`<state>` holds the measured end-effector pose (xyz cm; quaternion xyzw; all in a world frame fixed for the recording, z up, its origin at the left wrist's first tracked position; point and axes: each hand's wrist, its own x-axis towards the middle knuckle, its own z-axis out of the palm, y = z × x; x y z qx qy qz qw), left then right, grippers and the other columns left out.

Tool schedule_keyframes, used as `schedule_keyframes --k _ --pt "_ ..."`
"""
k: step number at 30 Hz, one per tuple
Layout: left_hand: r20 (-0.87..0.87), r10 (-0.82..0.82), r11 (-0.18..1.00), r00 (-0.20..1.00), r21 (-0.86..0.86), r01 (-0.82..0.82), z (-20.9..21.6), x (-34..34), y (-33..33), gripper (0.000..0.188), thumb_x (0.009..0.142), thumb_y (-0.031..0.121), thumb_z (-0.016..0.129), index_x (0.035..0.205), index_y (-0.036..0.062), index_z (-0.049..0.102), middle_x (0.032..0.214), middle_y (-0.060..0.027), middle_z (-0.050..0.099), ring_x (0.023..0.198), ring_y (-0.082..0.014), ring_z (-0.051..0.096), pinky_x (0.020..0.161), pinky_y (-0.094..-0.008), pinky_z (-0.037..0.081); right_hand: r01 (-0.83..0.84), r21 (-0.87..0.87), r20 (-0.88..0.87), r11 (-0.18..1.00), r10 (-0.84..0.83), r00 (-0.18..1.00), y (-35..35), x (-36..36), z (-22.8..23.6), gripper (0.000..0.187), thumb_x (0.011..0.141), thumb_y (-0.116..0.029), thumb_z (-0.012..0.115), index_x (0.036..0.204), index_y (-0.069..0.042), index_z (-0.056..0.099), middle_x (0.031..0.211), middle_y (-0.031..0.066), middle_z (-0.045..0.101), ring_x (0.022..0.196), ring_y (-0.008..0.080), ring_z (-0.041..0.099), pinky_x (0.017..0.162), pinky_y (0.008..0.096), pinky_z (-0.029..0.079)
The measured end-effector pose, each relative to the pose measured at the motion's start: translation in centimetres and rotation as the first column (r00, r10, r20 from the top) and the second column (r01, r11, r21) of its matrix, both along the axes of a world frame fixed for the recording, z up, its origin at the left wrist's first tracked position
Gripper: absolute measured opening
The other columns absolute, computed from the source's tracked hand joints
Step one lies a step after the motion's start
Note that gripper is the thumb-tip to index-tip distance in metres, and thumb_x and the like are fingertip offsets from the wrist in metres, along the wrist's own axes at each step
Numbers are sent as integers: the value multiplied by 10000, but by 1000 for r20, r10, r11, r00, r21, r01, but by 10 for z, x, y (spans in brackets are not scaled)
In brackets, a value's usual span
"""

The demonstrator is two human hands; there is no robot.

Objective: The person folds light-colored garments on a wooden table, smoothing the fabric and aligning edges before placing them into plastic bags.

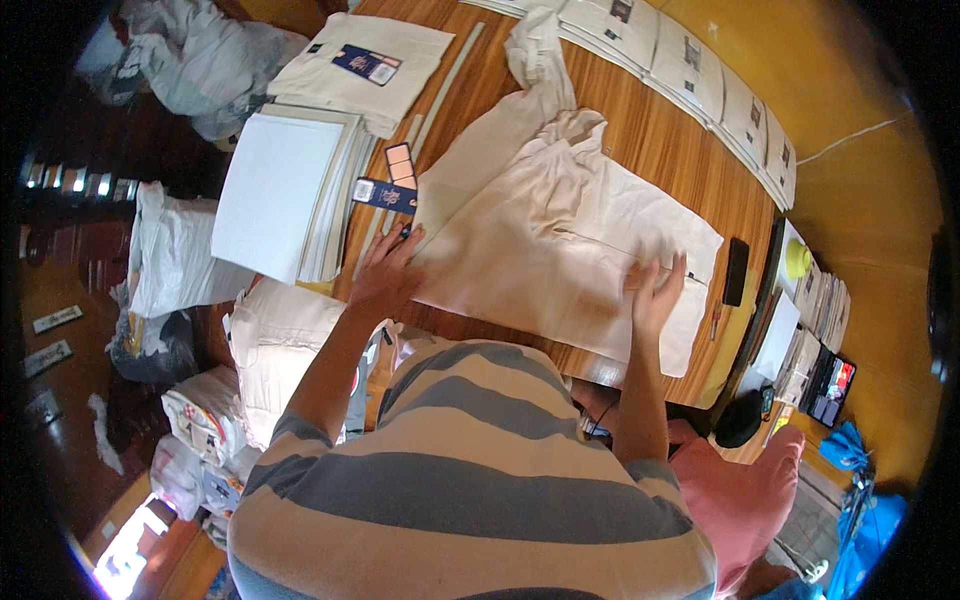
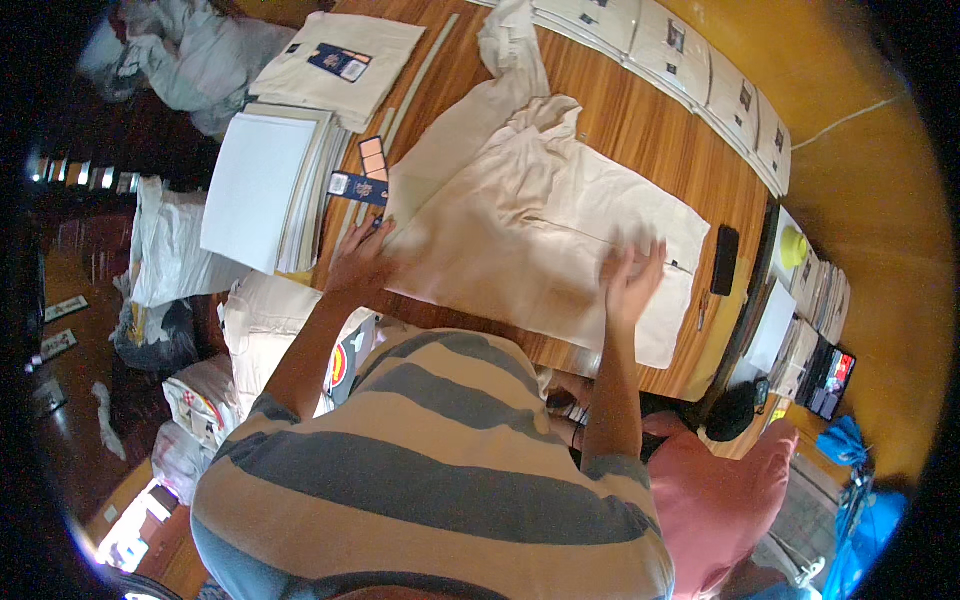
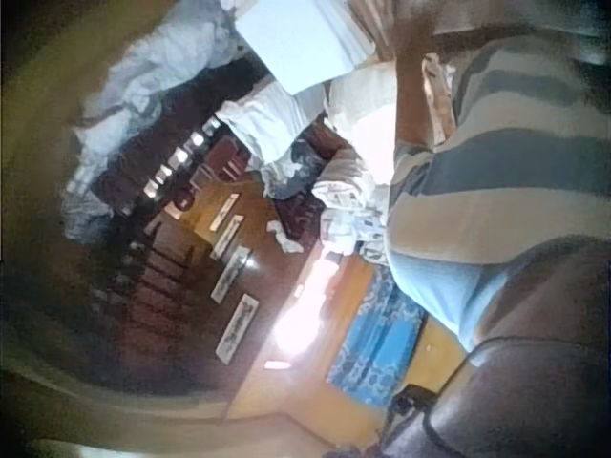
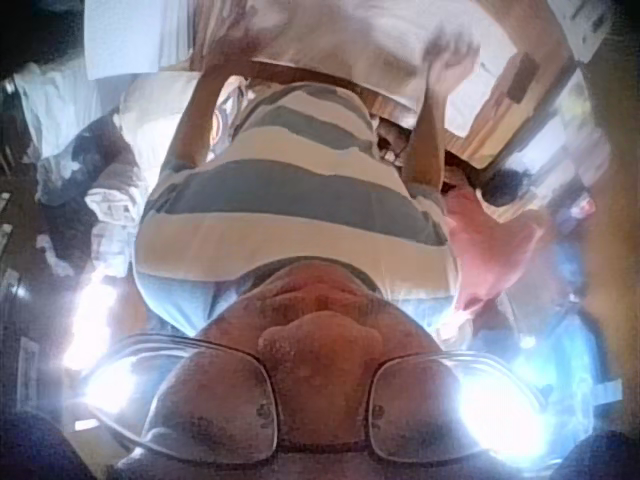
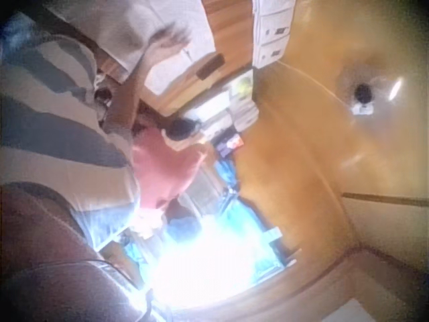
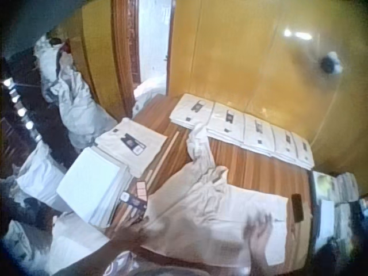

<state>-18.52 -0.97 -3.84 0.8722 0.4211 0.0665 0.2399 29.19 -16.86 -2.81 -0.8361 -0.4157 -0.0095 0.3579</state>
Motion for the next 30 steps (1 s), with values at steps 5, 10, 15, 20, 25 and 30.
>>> schedule_keyframes --k 5,10,15,20,25,30 --pt "47 80 996 996 39 -81 -1 -2 -3 529 1026 232 611 1543 172 518 1567 -102 532 1523 -339 383 1295 -557 209 187 -408 166 894 -129 978 -148 23 -14 632 1109 -376 467 1626 -27 359 1707 225 302 1596 410 229 1262 628 140" --pt "-32 142 983 989 120 -137 -4 2 0 461 1024 145 592 1480 212 596 1517 -128 570 1494 -388 403 1275 -577 231 171 -435 241 884 -68 968 -167 36 -20 576 1104 -323 480 1571 7 413 1663 224 366 1563 405 293 1252 613 177" --pt "45 116 977 992 173 -123 18 29 8 507 984 117 631 1486 94 560 1550 -124 540 1490 -406 407 1269 -576 245 -21 -134 150 991 41 988 -94 54 14 343 1054 -183 584 1306 43 640 1356 241 654 1295 414 606 1124 502 440" --pt "11 -29 996 1000 90 27 19 47 26 769 856 80 723 1570 88 439 1591 -119 506 1507 -355 413 1285 -521 257 -217 35 -100 976 219 971 92 78 37 208 969 -95 724 1145 15 720 981 151 757 901 223 758 683 321 580" --pt "-20 39 996 999 -86 -40 40 62 33 897 786 183 819 1582 95 417 1601 -116 494 1529 -314 394 1296 -505 233 -360 -270 -288 893 282 915 271 90 19 533 883 -494 770 1089 -3 751 983 148 798 911 244 776 823 376 585" --pt "14 39 994 999 -100 -38 38 57 32 1042 665 197 879 1588 109 404 1591 -100 507 1525 -285 403 1307 -500 220 -524 -654 -367 546 377 851 325 79 32 441 840 -429 771 1071 -53 764 921 119 796 903 252 776 816 386 591"
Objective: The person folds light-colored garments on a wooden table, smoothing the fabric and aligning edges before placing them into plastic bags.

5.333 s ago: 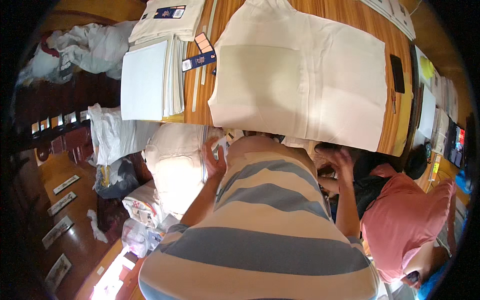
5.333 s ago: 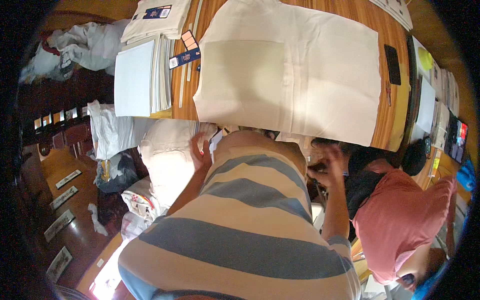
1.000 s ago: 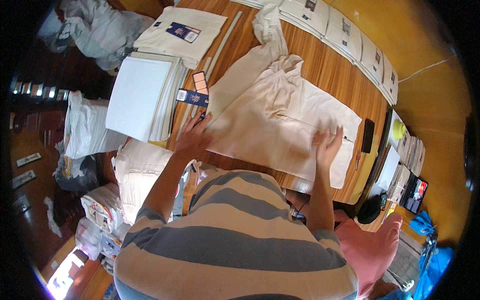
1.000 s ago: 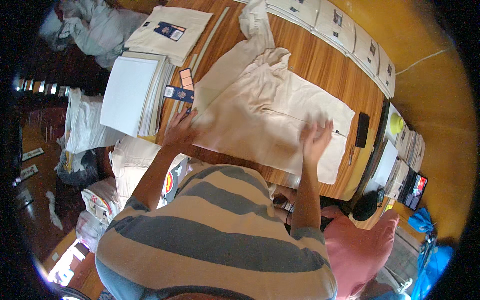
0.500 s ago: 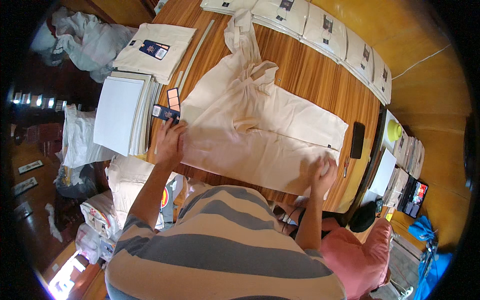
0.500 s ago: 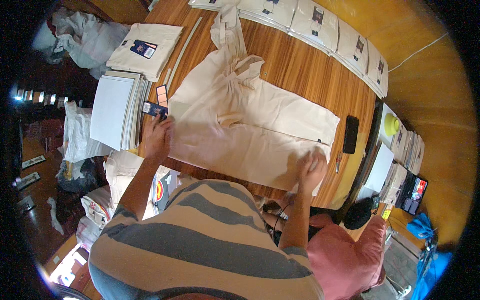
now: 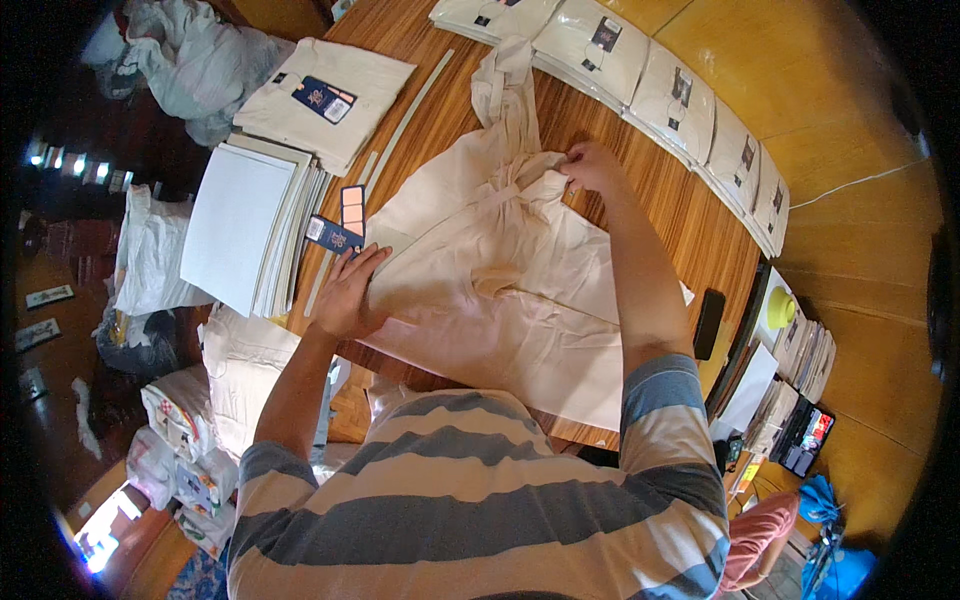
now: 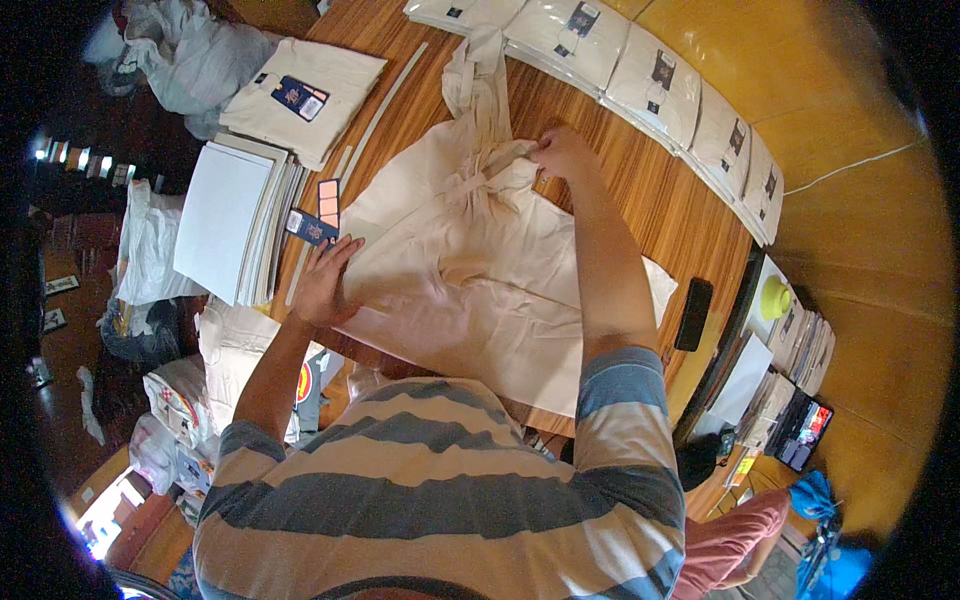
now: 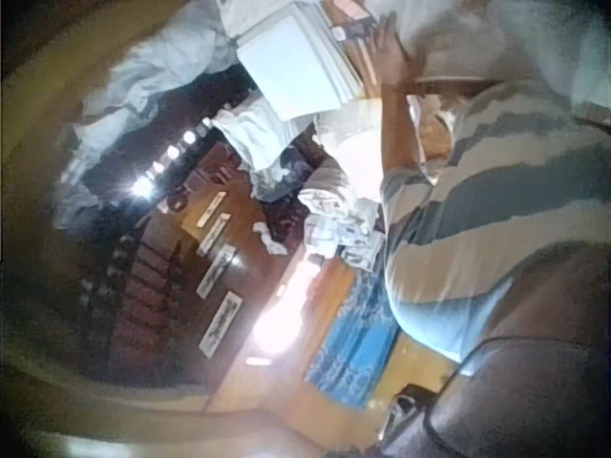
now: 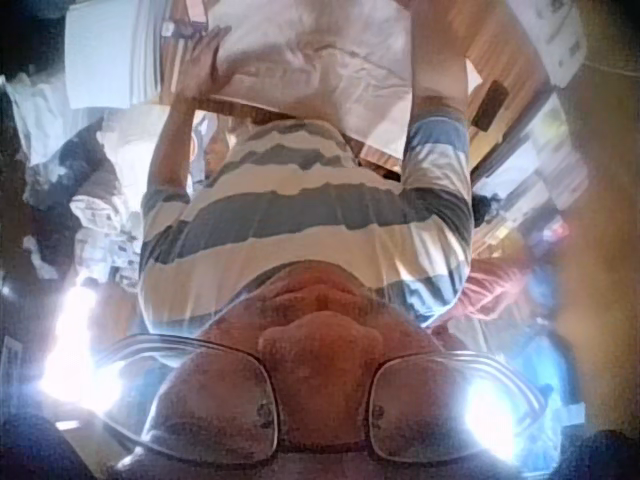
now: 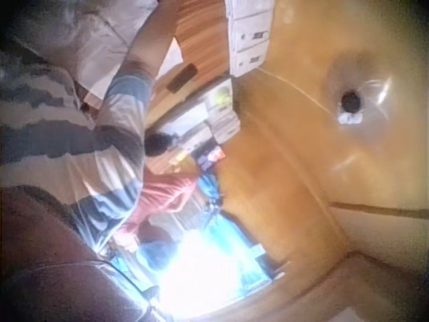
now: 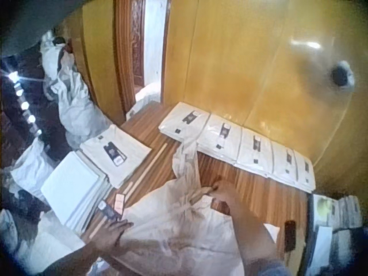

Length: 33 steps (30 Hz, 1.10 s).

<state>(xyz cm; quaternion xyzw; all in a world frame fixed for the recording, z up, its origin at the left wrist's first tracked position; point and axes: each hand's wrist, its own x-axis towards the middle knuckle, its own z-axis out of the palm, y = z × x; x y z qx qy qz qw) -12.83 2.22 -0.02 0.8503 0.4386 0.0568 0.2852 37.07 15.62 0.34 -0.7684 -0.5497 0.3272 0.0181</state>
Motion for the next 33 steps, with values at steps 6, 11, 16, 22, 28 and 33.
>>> schedule_keyframes --k 6,11,16,22,28,33 --pt "36 19 1000 999 11 -20 -15 -13 -4 1025 655 126 850 1582 126 413 1581 -90 515 1530 -286 396 1311 -516 203 19 636 55 772 -70 996 -97 -15 83 241 914 -275 748 1057 -81 745 969 161 754 840 302 752 733 400 597" --pt "12 -27 1000 1000 14 27 -4 -3 -1 1032 639 69 800 1588 131 400 1595 -76 502 1533 -299 389 1312 -520 198 252 769 -200 588 -153 968 -283 -20 96 162 886 19 725 1046 -1 716 917 95 730 733 152 682 676 287 559" --pt "83 -93 990 992 118 83 -14 -6 1 1040 606 49 769 1577 118 403 1629 -65 467 1543 -305 372 1310 -532 188 414 610 -290 676 -295 910 -417 -33 9 188 908 56 732 1081 -2 685 969 101 744 776 141 703 704 288 570" --pt "16 -101 989 995 113 99 -6 -2 -3 1019 614 43 762 1569 105 413 1643 -75 451 1552 -321 354 1304 -545 185 463 687 -295 560 -367 882 -454 -65 -13 243 909 114 681 1117 -10 653 1044 136 756 860 209 736 771 306 588" --pt "-66 -140 975 988 165 150 -6 -13 -21 953 706 32 754 1593 115 415 1633 -104 454 1555 -370 332 1302 -544 197 93 481 118 872 -170 978 -464 -58 -17 474 805 5 795 1251 -43 643 1328 207 665 1259 412 623 1071 457 502" --pt "-187 5 988 982 153 24 -9 -33 -37 837 825 -3 674 1611 134 420 1595 -120 498 1536 -378 355 1299 -555 199 196 511 146 837 -309 940 -479 -57 -13 675 940 -170 720 1543 -54 440 1623 218 422 1506 446 371 1244 565 270"
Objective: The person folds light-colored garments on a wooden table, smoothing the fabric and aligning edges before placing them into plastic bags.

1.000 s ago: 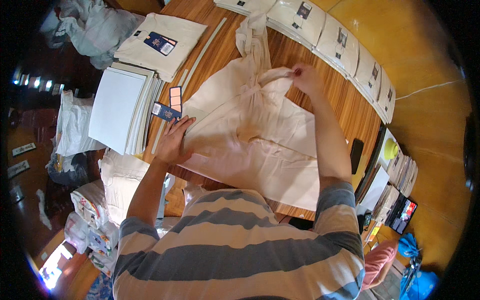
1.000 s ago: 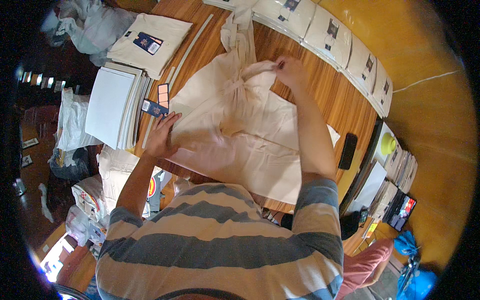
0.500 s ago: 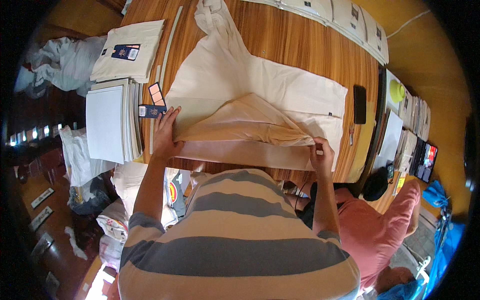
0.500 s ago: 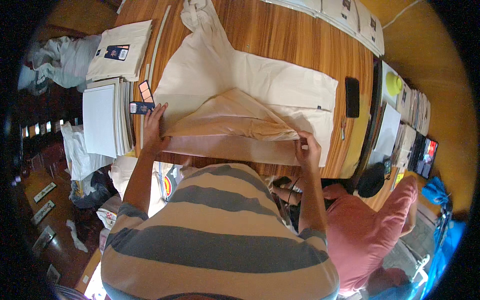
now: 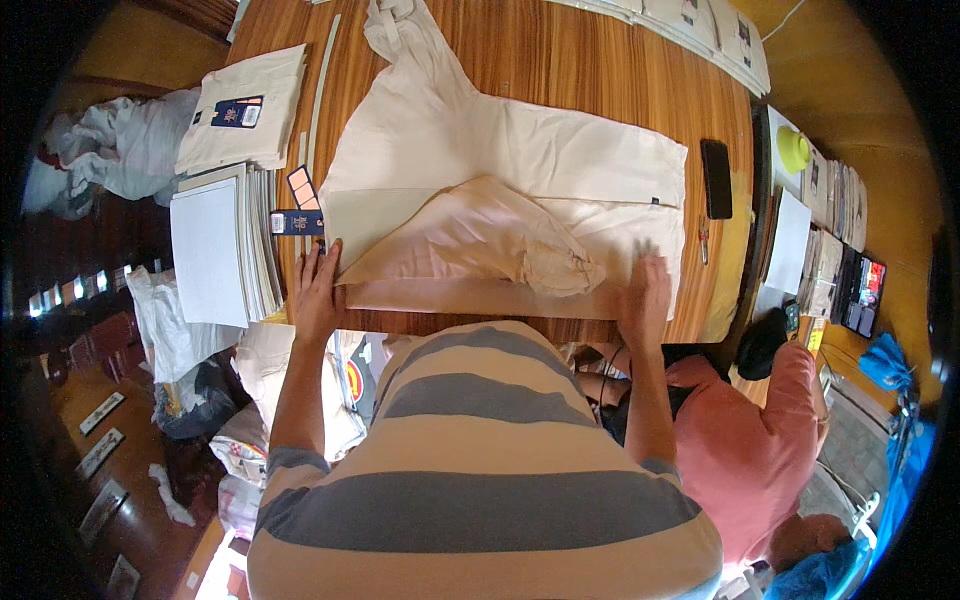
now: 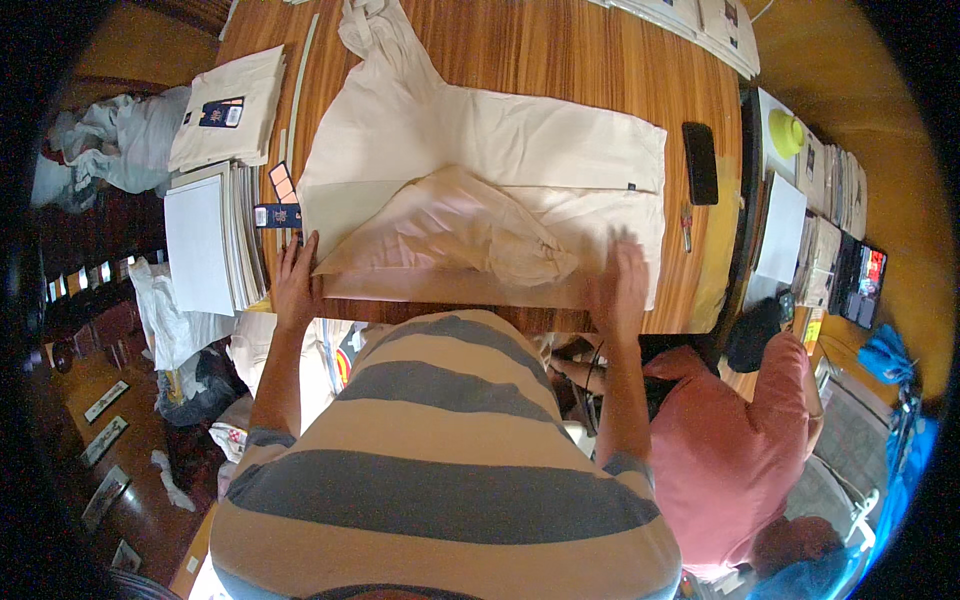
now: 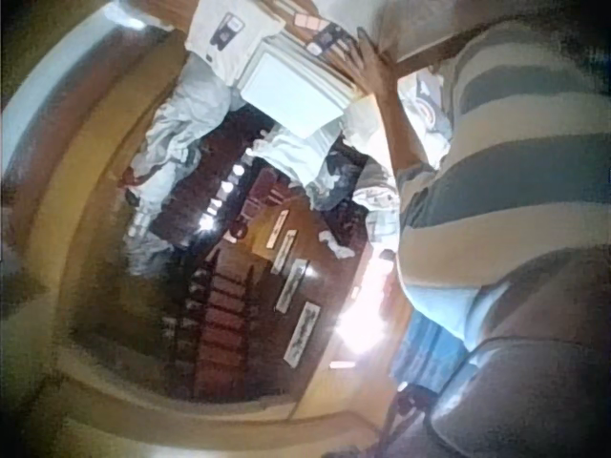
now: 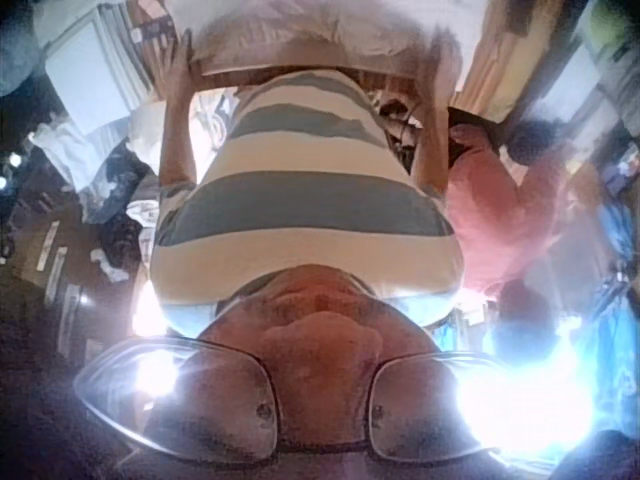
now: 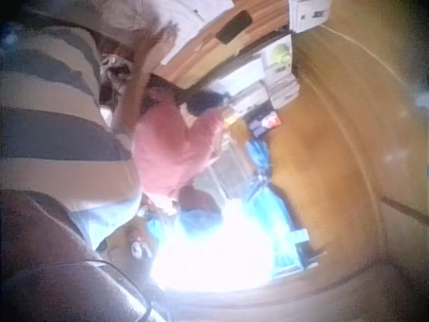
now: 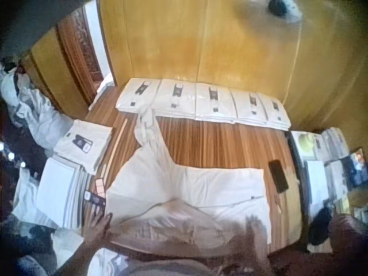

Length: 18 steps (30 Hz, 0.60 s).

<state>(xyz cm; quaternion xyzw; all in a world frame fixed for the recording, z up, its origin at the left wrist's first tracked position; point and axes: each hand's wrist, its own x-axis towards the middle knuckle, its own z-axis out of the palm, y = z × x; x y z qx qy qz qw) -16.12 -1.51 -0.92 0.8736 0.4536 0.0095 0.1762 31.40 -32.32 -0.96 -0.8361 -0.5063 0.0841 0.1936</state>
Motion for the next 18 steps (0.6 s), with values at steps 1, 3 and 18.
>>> schedule_keyframes --k 1,3,18 --pt "-12 -7 1000 1000 26 7 -2 -4 -1 816 848 -11 656 1614 139 420 1588 -117 507 1531 -379 360 1298 -558 198 50 -70 63 996 -45 997 -7 2 1 721 958 -217 707 1586 -54 391 1662 214 366 1540 443 314 1265 569 216" --pt "-43 -27 997 999 64 30 -4 -8 -3 795 876 -1 651 1620 145 412 1586 -106 512 1523 -384 371 1296 -562 198 114 -202 128 973 -89 988 -27 7 -3 773 993 -307 664 1641 -60 323 1719 200 268 1590 430 216 1289 577 129" --pt "420 535 842 733 -191 -505 29 77 93 251 1029 165 640 1209 -4 682 1079 -209 746 1001 -362 730 880 -417 557 11 51 221 999 -22 975 68 109 10 502 896 -195 784 1301 19 579 1237 228 620 1174 459 580 1017 501 482"
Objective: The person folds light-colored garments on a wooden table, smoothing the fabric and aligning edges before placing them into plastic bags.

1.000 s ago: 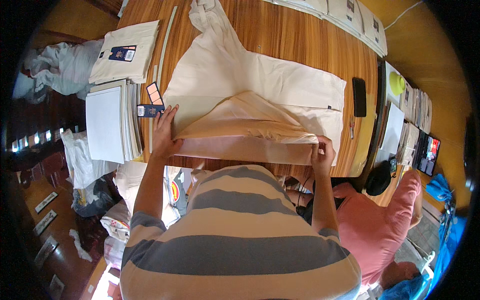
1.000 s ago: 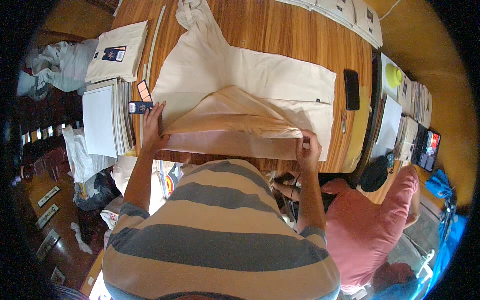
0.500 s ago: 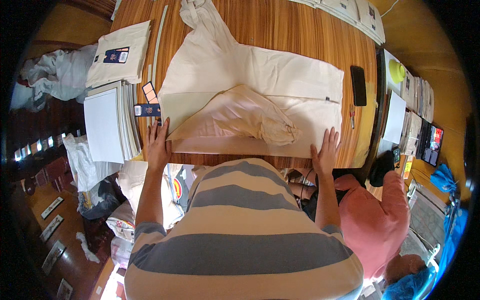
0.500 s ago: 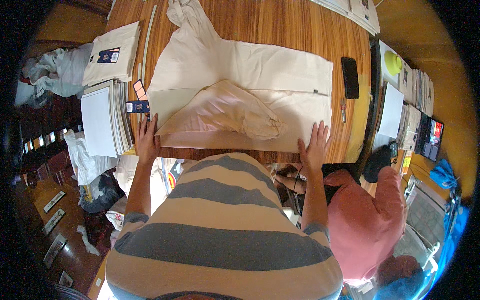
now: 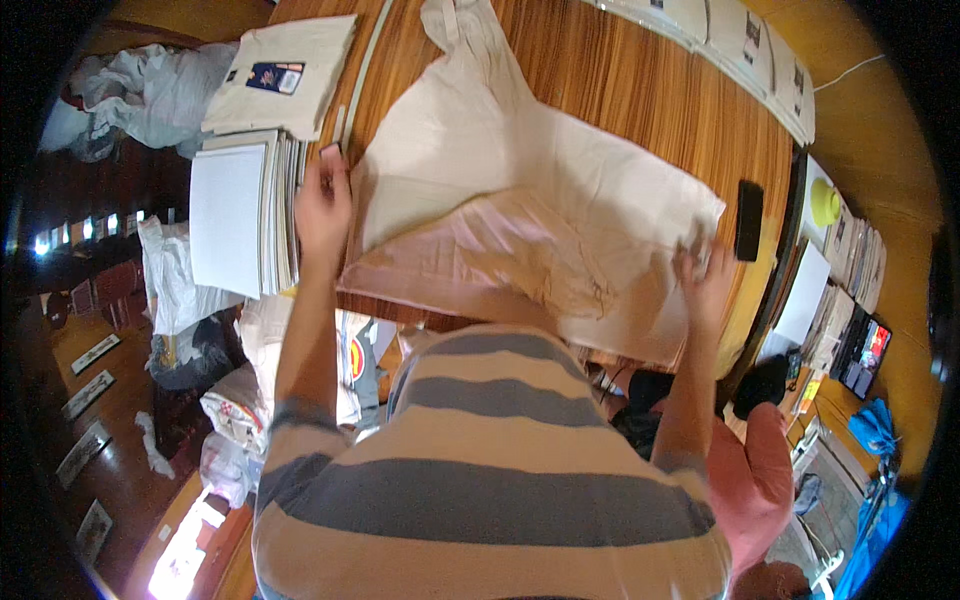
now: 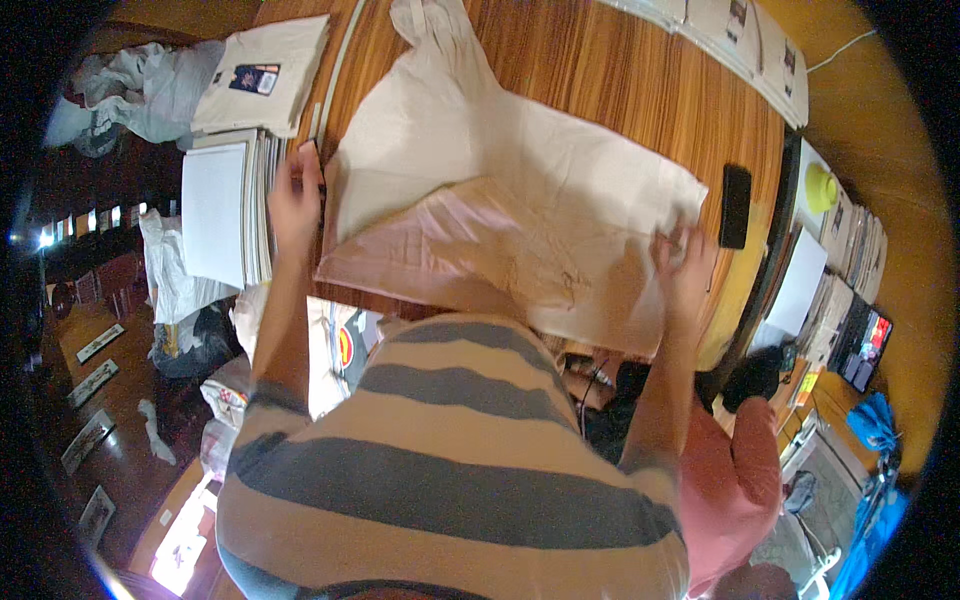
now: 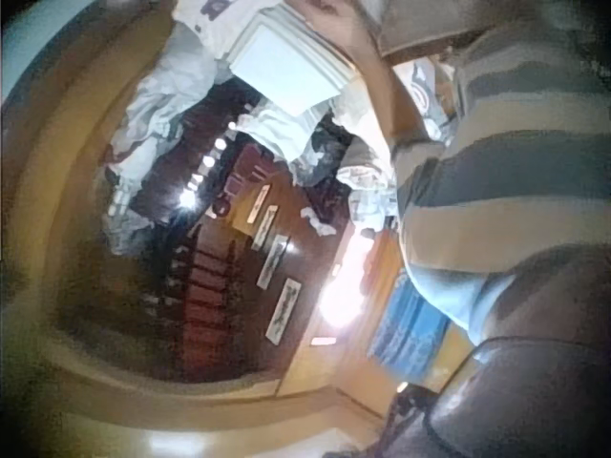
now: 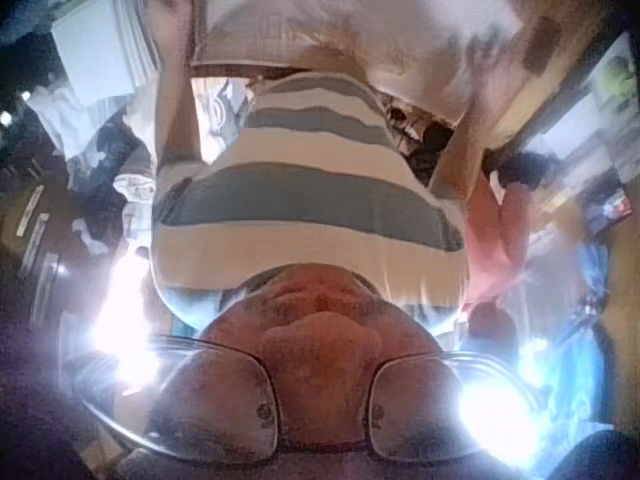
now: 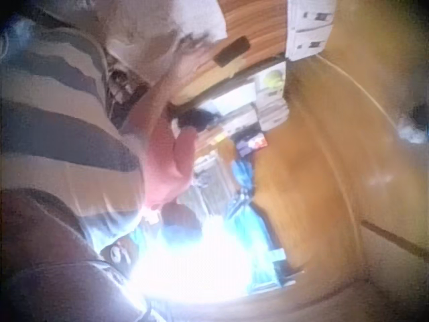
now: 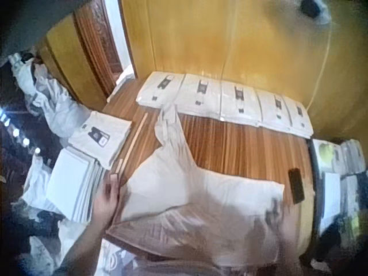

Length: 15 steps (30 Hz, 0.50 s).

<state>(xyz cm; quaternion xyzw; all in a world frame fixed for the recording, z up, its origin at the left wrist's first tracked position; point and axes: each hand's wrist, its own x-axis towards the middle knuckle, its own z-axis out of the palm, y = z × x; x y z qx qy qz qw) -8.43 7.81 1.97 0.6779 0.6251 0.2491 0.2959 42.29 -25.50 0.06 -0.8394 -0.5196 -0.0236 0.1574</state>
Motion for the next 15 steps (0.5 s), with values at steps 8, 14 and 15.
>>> schedule_keyframes --k 8,14,15 --pt "-20 -473 692 881 -627 358 -14 58 146 559 873 615 809 1016 80 731 738 44 566 622 -70 530 530 -236 395 -267 -267 -491 926 107 864 132 119 7 526 708 -91 914 1149 -43 630 980 94 652 928 264 651 823 399 539" --pt "77 -499 632 863 -649 424 -8 40 146 463 946 528 773 863 75 723 659 43 535 583 -64 495 522 -255 376 -398 -324 -647 858 106 755 120 116 20 300 843 -106 824 819 -6 542 744 36 481 730 147 459 673 340 440" --pt "87 -509 645 856 -621 446 -5 27 144 461 960 510 763 870 58 747 671 28 568 599 -63 515 534 -257 384 -389 -335 -616 858 112 779 106 111 34 291 839 -78 804 813 -6 523 740 43 465 731 147 449 668 343 427"
